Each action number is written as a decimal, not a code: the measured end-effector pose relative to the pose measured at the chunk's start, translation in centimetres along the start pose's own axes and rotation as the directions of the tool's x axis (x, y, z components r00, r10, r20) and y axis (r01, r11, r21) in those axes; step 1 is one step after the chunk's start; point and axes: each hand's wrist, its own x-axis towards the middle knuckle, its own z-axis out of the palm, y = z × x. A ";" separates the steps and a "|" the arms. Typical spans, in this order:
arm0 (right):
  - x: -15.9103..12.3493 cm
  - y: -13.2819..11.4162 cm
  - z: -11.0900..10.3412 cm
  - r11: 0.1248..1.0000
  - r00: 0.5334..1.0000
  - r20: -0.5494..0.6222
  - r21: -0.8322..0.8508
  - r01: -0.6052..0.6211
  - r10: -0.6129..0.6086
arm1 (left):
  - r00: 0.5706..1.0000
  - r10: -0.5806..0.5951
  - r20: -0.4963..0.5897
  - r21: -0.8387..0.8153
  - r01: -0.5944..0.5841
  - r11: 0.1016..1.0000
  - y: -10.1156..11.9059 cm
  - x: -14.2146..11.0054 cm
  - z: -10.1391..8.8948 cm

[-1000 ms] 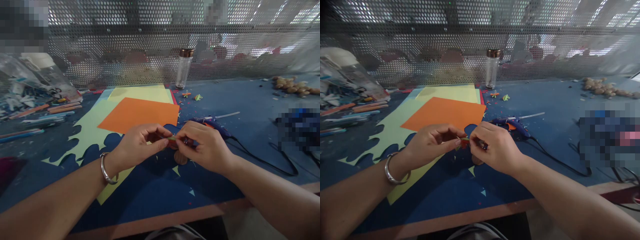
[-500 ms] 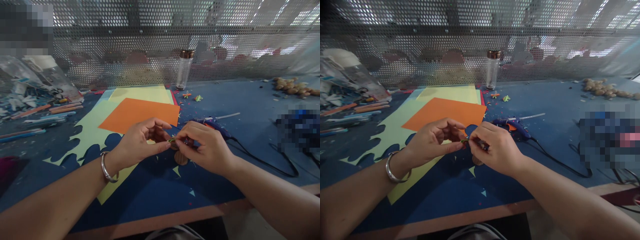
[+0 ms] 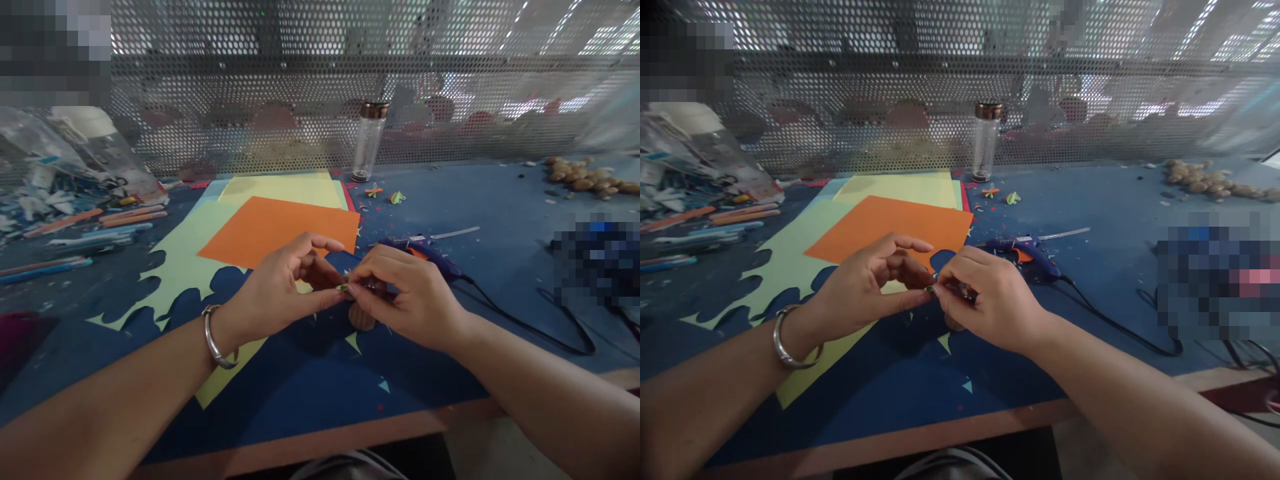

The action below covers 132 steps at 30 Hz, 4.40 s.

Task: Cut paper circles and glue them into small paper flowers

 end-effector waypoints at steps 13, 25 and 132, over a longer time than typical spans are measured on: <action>-0.3 -0.2 -0.1 0.998 0.997 -0.067 -0.055 0.029 -0.033 | 0.975 -0.224 -0.001 -0.290 0.214 0.933 0.3 0.5 -0.2; -0.4 0.1 0.0 0.996 0.998 -0.042 -0.071 0.049 -0.052 | 0.965 -0.260 0.004 -0.282 0.251 0.926 0.6 0.6 -0.1; -0.8 1.5 -3.7 0.899 0.999 -0.052 -0.436 -0.036 0.015 | 0.972 -0.230 -0.053 0.166 0.235 0.958 -0.6 0.8 -0.9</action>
